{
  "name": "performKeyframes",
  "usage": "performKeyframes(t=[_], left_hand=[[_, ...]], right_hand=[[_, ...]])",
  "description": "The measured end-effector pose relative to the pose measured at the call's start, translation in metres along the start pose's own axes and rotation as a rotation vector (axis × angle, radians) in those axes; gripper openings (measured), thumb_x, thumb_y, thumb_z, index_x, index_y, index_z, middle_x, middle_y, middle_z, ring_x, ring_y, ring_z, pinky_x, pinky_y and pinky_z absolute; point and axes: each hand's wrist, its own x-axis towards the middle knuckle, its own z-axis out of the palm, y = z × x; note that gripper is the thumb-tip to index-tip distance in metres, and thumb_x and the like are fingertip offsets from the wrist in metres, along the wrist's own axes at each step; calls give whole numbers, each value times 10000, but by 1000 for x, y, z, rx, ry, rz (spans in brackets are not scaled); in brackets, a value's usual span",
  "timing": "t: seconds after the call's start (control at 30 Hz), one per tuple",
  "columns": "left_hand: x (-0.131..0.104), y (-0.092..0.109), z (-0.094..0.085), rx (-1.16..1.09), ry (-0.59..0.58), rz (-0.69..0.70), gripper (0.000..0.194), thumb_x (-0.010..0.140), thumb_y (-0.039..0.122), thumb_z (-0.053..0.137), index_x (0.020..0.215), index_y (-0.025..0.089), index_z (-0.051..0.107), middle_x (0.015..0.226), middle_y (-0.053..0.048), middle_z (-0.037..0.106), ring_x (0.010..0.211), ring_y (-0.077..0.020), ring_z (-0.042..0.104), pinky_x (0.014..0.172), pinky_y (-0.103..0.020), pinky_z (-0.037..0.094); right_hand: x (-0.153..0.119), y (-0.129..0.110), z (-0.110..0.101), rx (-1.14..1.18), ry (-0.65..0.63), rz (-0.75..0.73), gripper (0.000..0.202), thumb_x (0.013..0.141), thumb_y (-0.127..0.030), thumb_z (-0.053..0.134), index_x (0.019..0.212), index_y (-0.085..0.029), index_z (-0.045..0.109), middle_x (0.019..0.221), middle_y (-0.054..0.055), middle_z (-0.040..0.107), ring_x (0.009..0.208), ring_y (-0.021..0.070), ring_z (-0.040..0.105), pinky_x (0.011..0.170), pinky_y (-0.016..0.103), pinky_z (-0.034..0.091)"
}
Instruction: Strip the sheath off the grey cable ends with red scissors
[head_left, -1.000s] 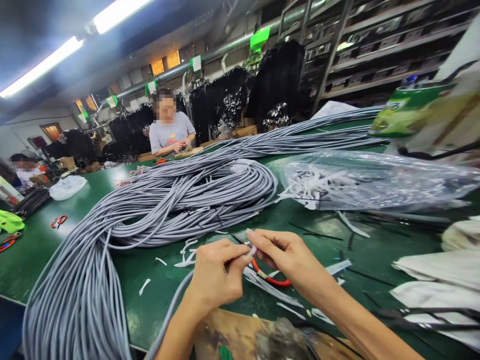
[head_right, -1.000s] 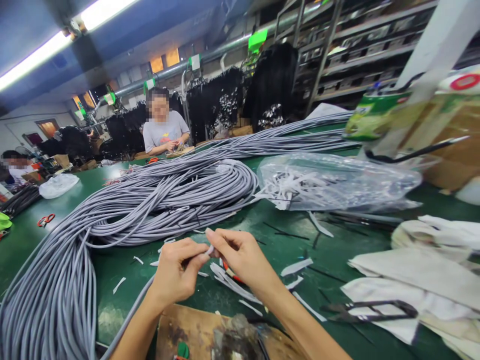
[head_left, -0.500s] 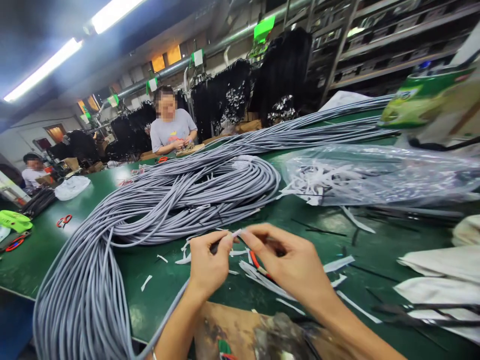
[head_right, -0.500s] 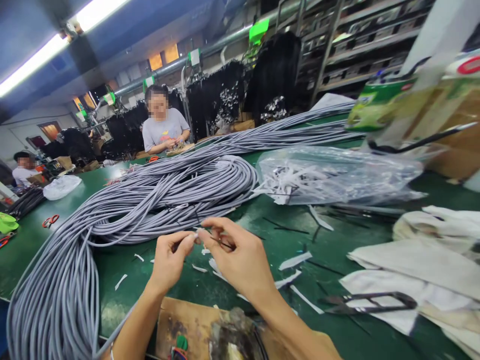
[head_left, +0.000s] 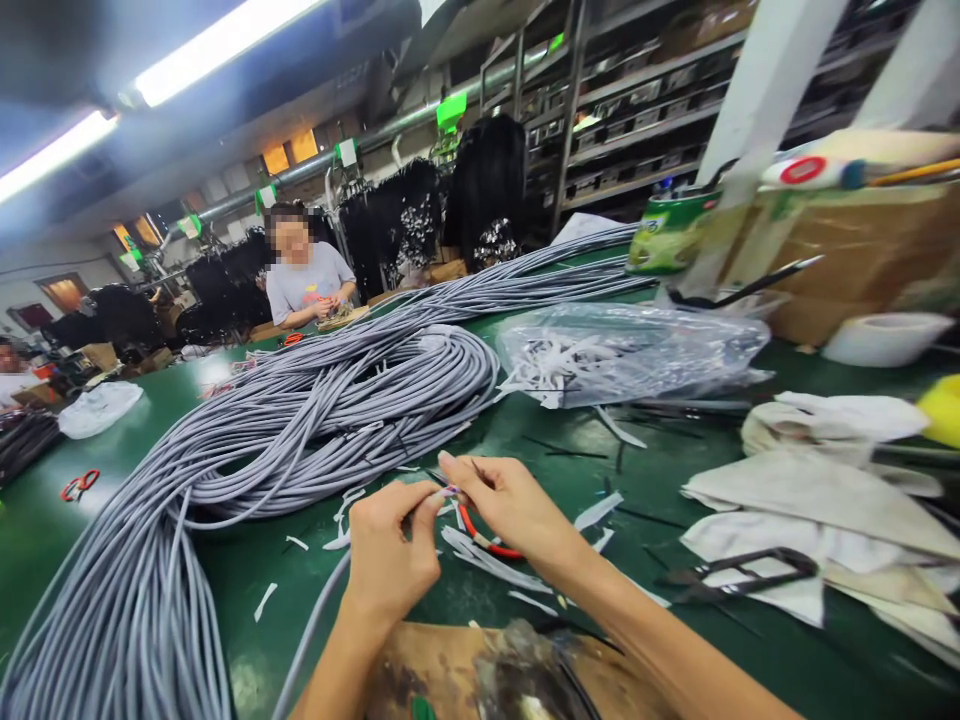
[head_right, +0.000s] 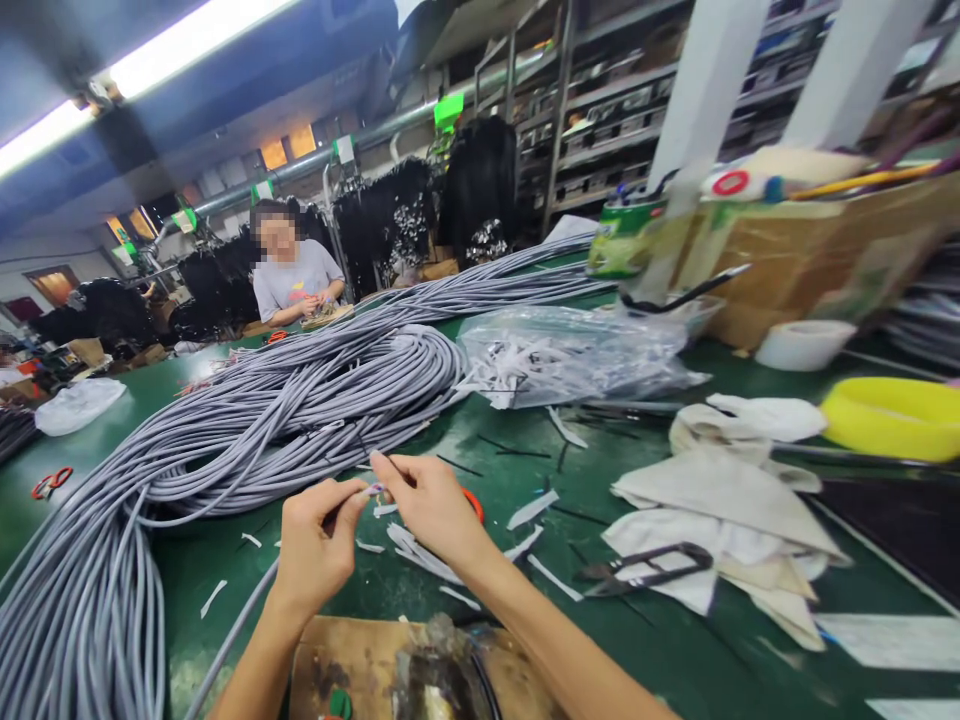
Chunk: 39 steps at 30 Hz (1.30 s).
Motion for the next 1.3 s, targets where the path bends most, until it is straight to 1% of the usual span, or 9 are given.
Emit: performKeyframes(t=[0.13,0.23,0.37,0.5,0.67,0.77,0.9,1.07,1.3], left_hand=[[0,0,-1,-96,-7,-48,284,845,227,434,782,130,693,598,-35,582,519,-117,458,504,-223,319],[2,0,-4,-261,-46,-132,313,853,247,426,758,126,699,570,-17,567,511,-109,437,490,-214,307],[3,1,-5,-326,-74,-180,339,858,257,421,731,121,705,490,4,527,455,-96,391,456,-212,280],[2,4,-3,-234,-31,-118,266,836,223,462,798,139,711,684,-50,675,575,-134,541,539,-215,389],[3,3,-2,-250,21,-142,269,850,223,452,946,140,689,856,-78,709,732,-172,629,666,-247,482],[4,0,-4,-308,100,-208,292,865,244,437,985,133,679,928,-90,704,854,-198,638,797,-299,488],[3,-4,-4,-356,129,-212,294,863,252,448,985,122,681,968,-103,698,917,-210,634,842,-318,486],[2,-3,-3,-364,133,-191,295,869,269,452,985,128,683,963,-106,701,922,-213,636,852,-328,488],[2,-3,-1,-358,129,-209,325,882,324,438,979,139,687,960,-111,700,897,-216,644,809,-314,509]], right_hand=[[-2,-6,-7,67,62,-39,472,724,-624,453,545,-188,482,486,-42,381,406,79,311,388,221,273],[-6,-14,-13,67,-53,-151,351,688,-524,580,728,-176,615,623,-6,537,445,87,402,399,212,318],[-9,-19,-15,5,-118,-218,305,733,-448,564,634,-173,649,600,33,608,540,131,514,487,227,392],[-10,-14,-14,-120,15,-200,313,737,-442,547,598,-176,637,523,13,560,469,119,450,439,230,357],[-11,-10,-9,-126,79,-163,318,769,-466,472,686,-182,589,577,11,562,496,130,487,460,229,393],[-15,-12,-3,-112,32,-167,334,806,-458,414,652,-196,553,489,-19,480,427,115,425,407,223,347],[-22,-14,4,-45,-90,-132,376,811,-472,393,673,-189,597,396,-51,350,352,105,316,345,230,273],[-23,-14,7,19,-107,-88,431,788,-485,420,877,-141,665,397,-46,364,347,109,324,328,228,264],[-23,-9,7,21,-79,-102,439,801,-477,435,907,-133,685,408,-34,393,344,101,340,319,223,277]])
